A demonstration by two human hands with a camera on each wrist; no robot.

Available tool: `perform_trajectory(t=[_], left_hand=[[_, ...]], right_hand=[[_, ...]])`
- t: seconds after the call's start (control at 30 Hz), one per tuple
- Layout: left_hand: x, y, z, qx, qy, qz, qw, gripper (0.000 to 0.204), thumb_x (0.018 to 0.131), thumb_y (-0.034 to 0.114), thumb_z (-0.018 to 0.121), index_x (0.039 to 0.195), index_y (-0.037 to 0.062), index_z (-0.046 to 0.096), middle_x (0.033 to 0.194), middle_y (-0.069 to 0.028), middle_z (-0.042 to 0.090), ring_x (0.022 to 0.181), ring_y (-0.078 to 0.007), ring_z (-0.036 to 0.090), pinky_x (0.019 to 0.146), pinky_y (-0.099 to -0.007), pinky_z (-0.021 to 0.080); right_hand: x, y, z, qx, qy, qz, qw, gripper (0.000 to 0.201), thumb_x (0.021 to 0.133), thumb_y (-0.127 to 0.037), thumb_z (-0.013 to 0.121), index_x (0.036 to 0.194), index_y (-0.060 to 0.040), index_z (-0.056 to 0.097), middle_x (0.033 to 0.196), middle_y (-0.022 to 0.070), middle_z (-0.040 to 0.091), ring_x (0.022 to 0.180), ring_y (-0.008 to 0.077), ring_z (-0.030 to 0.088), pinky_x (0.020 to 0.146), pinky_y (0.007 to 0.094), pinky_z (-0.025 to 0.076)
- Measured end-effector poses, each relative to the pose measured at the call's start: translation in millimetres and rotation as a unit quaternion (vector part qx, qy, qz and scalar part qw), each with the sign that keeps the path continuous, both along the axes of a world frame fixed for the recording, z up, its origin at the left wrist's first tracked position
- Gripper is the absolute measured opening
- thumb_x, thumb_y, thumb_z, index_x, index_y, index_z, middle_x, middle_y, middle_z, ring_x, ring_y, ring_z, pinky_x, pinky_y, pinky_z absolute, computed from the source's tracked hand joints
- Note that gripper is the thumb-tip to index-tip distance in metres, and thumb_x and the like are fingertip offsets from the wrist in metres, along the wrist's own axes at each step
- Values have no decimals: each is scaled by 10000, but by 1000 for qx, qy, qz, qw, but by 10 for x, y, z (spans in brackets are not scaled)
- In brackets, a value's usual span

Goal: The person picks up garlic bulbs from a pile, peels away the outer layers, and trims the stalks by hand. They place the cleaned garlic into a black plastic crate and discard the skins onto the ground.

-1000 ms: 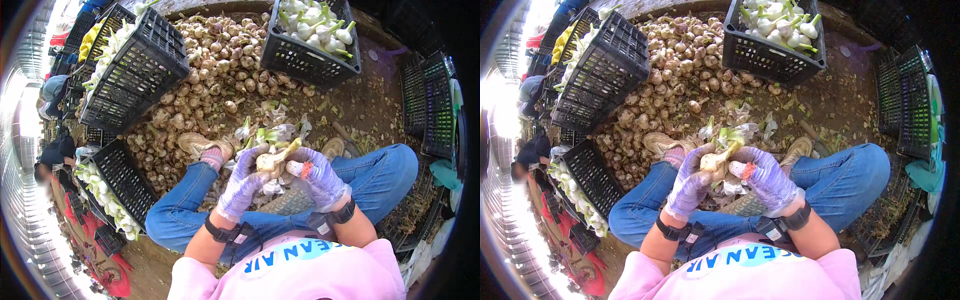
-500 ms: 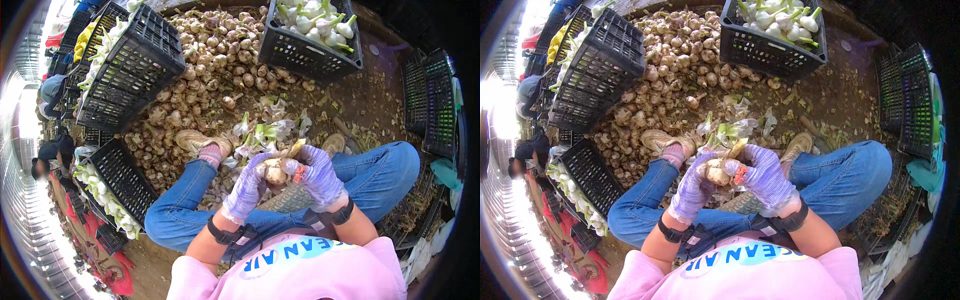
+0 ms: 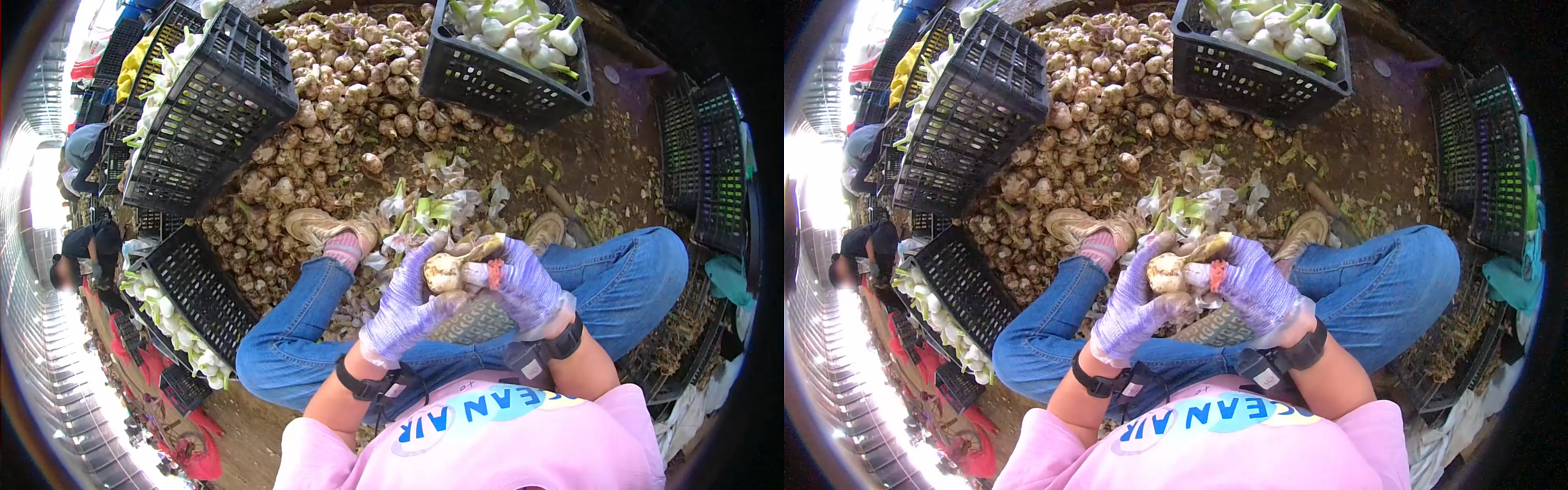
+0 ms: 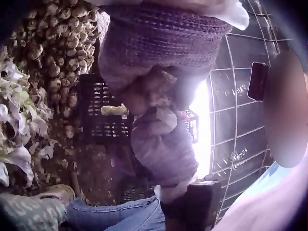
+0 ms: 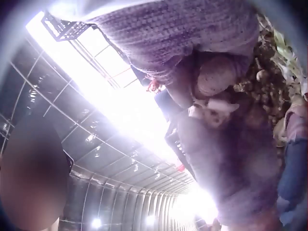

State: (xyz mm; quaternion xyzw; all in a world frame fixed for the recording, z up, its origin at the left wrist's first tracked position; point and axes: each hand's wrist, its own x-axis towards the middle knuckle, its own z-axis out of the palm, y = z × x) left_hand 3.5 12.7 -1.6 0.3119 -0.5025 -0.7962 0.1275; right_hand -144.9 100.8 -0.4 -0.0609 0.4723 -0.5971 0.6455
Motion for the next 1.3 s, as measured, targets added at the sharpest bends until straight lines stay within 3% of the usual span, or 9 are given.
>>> perform_trajectory(t=[0.1,0.2,0.33,0.5,0.73,0.9,1.03,1.13,1.3], left_hand=[[42,-10,-89,182,27,63,981,782,717,396,708,1309,5,378,1078,-124,573,823,-183,610,630,-265,508],[128,-48,-211,365,110,45,923,623,826,411,581,1280,16,418,986,-131,604,746,-198,617,562,-271,509],[179,-44,-281,384,97,84,914,561,822,494,552,1117,18,525,933,-134,624,666,-202,614,537,-278,500],[94,-24,-221,250,95,114,957,618,801,417,642,1246,48,423,1009,-102,561,835,-217,593,653,-328,510],[26,61,-135,-24,6,95,995,682,851,438,582,1358,45,349,1132,-83,504,973,-143,518,787,-249,459],[54,-20,-106,145,24,54,988,641,873,394,560,1347,39,316,1146,-103,503,1009,-160,533,807,-293,490],[-3,41,-106,46,10,42,998,646,851,329,615,1344,35,320,1149,-107,498,993,-169,537,812,-297,486],[14,44,-73,-42,-5,30,999,669,782,252,670,1329,50,340,1115,-90,500,912,-171,556,771,-274,485],[27,-75,83,187,-3,60,981,869,645,361,793,1328,49,354,1041,-73,537,800,-170,571,605,-269,488]], right_hand=[[-6,25,-114,-23,15,-2,1000,229,807,-88,655,1011,10,617,850,48,632,705,100,588,597,218,475],[-79,26,-92,-24,9,-53,998,222,826,-86,629,1023,10,590,818,43,618,692,112,588,591,221,472],[-283,18,-102,-95,-40,-220,970,244,848,-94,596,1058,19,542,833,59,598,781,158,610,667,256,493],[-130,99,24,-41,176,15,983,284,839,-105,631,1101,-28,551,994,52,606,874,114,577,775,254,481],[212,23,-99,-67,63,-55,994,362,781,-67,698,1109,-23,553,1005,63,610,836,104,595,684,224,503],[118,63,-304,-32,-50,-64,996,230,804,-79,676,1009,-28,585,927,72,635,756,129,620,617,211,513],[157,49,-199,6,-123,-156,980,179,797,-64,673,957,-38,597,881,61,639,723,117,610,614,216,506],[135,28,-165,-72,106,-77,989,147,803,-69,660,932,-43,594,841,45,631,705,100,596,611,212,495],[-22,-25,-157,14,-13,-102,995,155,815,-86,641,953,-47,583,810,21,607,631,66,546,556,197,450]])
